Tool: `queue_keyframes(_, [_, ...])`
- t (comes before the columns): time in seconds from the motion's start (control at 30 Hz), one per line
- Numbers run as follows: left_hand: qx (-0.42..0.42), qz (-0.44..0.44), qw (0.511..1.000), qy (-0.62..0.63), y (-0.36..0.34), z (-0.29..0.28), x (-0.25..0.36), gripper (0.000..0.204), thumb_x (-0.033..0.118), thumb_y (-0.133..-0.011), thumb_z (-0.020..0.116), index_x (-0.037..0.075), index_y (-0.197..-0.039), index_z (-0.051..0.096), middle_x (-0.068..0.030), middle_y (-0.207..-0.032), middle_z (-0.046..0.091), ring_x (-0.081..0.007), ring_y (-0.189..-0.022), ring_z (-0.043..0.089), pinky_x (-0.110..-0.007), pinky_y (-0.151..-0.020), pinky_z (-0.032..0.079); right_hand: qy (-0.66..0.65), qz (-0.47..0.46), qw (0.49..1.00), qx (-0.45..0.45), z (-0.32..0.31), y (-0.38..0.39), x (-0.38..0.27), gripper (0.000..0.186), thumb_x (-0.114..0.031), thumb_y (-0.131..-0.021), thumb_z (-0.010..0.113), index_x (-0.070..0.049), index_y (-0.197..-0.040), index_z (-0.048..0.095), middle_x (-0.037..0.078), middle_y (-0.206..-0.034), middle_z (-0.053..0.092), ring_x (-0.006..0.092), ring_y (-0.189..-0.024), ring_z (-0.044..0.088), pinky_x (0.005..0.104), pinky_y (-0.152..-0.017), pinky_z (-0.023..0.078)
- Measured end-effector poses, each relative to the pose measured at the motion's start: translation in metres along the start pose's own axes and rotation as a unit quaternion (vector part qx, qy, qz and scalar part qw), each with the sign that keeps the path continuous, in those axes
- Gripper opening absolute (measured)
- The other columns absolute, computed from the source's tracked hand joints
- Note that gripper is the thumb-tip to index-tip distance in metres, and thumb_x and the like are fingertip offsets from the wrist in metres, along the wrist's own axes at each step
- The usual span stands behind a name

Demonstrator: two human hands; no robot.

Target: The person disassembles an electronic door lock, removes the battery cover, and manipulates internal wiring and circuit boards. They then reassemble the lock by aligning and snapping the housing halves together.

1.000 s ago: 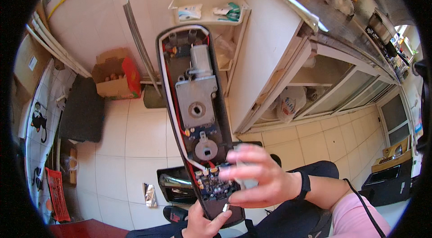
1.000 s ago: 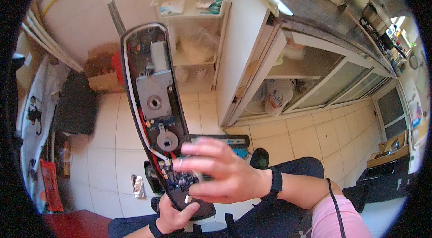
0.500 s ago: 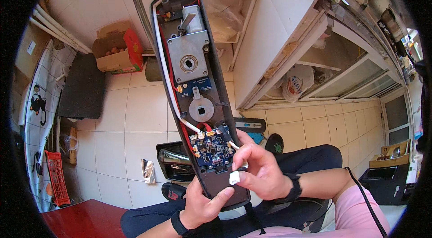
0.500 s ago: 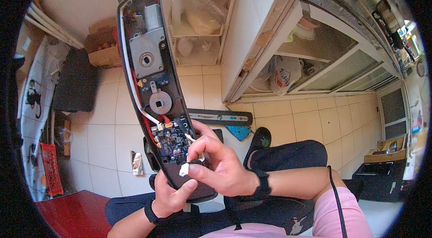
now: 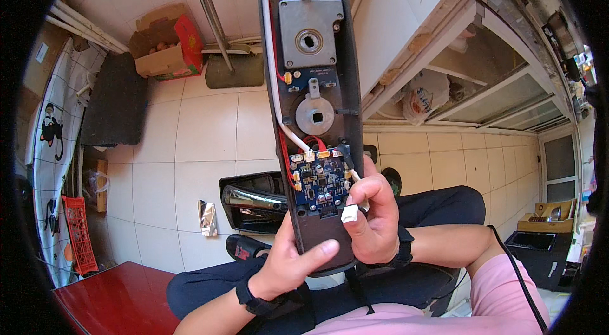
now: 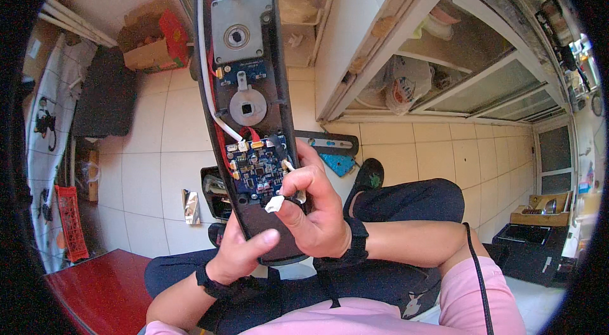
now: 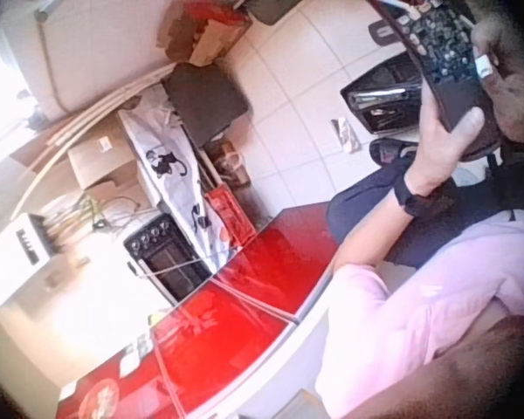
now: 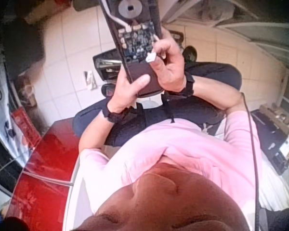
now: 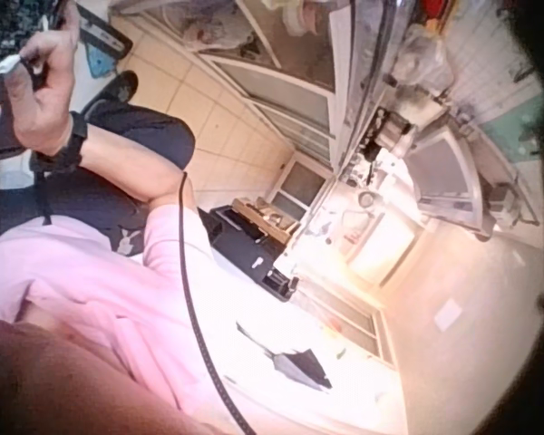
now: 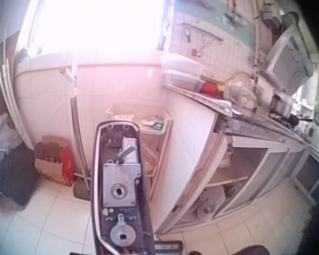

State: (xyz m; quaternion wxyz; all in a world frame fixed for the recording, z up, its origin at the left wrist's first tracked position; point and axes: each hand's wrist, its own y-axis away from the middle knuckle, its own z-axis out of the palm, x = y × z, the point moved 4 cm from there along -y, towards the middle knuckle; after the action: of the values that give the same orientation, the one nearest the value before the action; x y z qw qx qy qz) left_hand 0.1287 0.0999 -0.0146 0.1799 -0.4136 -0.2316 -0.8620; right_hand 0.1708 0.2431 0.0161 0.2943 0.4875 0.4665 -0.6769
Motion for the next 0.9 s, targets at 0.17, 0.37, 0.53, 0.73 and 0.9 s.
queue_keyframes(0.17, [-0.026, -0.024, 0.995, 0.095, -0.003, -0.006, -0.001, 0.077, 0.035, -0.095, 0.070, 0.006, -0.153, 0.028, -0.0107, -0.146, 0.048, -0.0202, -0.132, 0.051, -0.039, -0.112, 0.042, 0.017, 0.004, 1.000, -0.007, 0.000, 0.002, -0.001, 0.027, -0.031, -0.100, 0.066, -0.008, -0.103, 0.053, 0.029, -0.145, 0.042, 0.0336, -0.136, 0.043, 0.0433, -0.113, 0.029])
queue_keyframes(0.37, [-0.020, -0.113, 0.973, 0.200, -0.007, 0.003, -0.003, 0.077, 0.042, -0.096, 0.070, 0.007, -0.152, 0.032, -0.0076, -0.144, 0.050, -0.0185, -0.128, 0.053, -0.037, -0.109, 0.044, 0.027, 0.026, 0.999, -0.015, -0.001, 0.005, 0.003, 0.025, -0.029, -0.103, 0.061, -0.006, -0.105, 0.051, 0.028, -0.144, 0.044, 0.0296, -0.131, 0.046, 0.0393, -0.111, 0.031])
queue_keyframes(0.53, [-0.042, -0.112, 0.991, 0.057, -0.002, 0.008, 0.012, 0.069, 0.004, -0.084, 0.068, 0.002, -0.146, 0.038, -0.0067, -0.129, 0.056, -0.0149, -0.117, 0.057, -0.033, -0.101, 0.048, 0.031, 0.049, 0.998, 0.008, 0.001, 0.009, 0.009, 0.020, -0.024, -0.104, 0.058, -0.005, -0.107, 0.052, 0.023, -0.136, 0.051, 0.0259, -0.120, 0.052, 0.0398, -0.111, 0.032])
queue_keyframes(0.73, [-0.007, -0.099, 0.995, 0.029, 0.001, 0.006, 0.017, 0.072, -0.001, -0.077, 0.063, 0.000, -0.144, 0.037, -0.0082, -0.128, 0.057, -0.0162, -0.116, 0.059, -0.034, -0.100, 0.049, 0.072, 0.061, 0.995, 0.019, 0.001, 0.013, 0.010, 0.017, -0.022, -0.104, 0.058, -0.005, -0.105, 0.056, 0.020, -0.126, 0.060, 0.0310, -0.129, 0.052, 0.0516, -0.123, 0.012])
queue_keyframes(0.9, [0.000, -0.091, 0.996, 0.009, 0.004, 0.002, 0.019, 0.072, -0.002, -0.076, 0.064, 0.000, -0.143, 0.037, -0.0090, -0.127, 0.057, -0.0181, -0.114, 0.061, -0.034, -0.100, 0.051, 0.097, 0.026, 0.995, -0.016, 0.004, 0.007, -0.003, 0.016, -0.019, -0.103, 0.059, -0.004, -0.108, 0.059, 0.025, -0.132, 0.058, 0.0386, -0.141, 0.043, 0.0514, -0.123, 0.014])
